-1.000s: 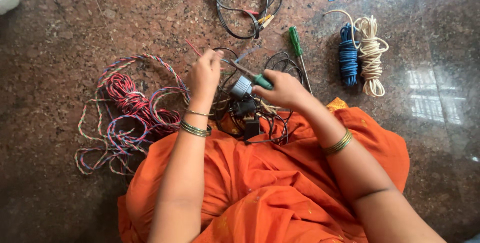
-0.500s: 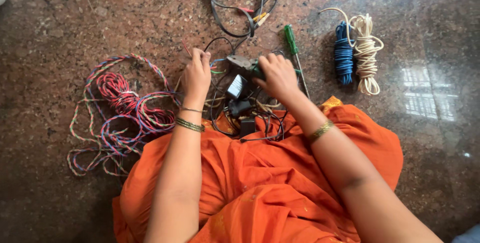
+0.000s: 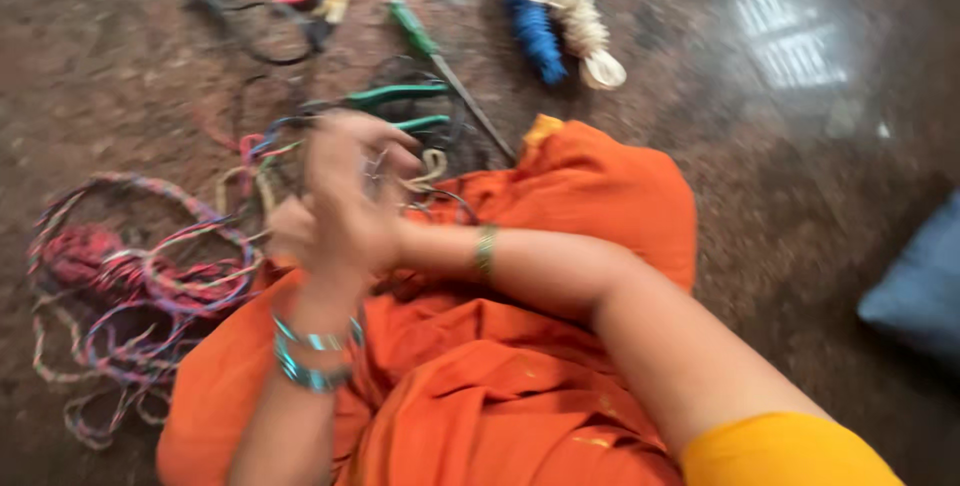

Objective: The person sits on the floor and works with a bundle of multicolored wires and a black power adapter. They untangle the wires, use pliers to strip insulation from wire ends, and connect the stripped wires to the adapter terminals.

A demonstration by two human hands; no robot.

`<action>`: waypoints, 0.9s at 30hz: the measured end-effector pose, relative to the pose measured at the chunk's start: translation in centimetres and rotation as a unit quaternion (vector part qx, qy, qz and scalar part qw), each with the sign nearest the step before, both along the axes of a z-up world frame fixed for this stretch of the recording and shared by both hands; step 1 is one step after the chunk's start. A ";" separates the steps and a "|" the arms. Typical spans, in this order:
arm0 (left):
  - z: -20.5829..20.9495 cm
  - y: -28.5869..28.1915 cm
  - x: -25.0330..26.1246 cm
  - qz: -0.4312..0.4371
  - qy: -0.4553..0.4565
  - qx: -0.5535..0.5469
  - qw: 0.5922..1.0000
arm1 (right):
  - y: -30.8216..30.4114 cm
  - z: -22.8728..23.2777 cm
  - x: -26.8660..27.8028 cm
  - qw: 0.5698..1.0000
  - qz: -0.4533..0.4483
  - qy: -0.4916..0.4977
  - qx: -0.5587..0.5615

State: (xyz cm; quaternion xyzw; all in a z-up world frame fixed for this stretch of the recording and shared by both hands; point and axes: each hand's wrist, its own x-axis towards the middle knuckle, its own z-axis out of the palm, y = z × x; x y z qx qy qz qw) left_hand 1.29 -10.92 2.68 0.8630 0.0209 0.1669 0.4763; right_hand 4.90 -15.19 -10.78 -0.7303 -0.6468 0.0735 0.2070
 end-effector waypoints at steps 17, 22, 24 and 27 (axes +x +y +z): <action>3.6 -16.8 -4.9 -0.363 0.129 -0.167 0.908 | 0.3 -3.4 -15.5 0.954 0.187 -0.104 0.208; 3.4 -17.0 -5.6 -0.382 0.111 -0.140 0.907 | 0.2 -3.0 -15.7 0.958 0.199 -0.090 0.184; 3.5 -16.9 -5.6 -0.370 0.114 -0.155 0.909 | 0.4 -2.8 -15.7 0.959 0.203 -0.086 0.179; 3.4 -16.7 -5.5 -0.365 0.098 -0.154 0.913 | 0.6 -2.6 -15.6 0.960 0.206 -0.078 0.172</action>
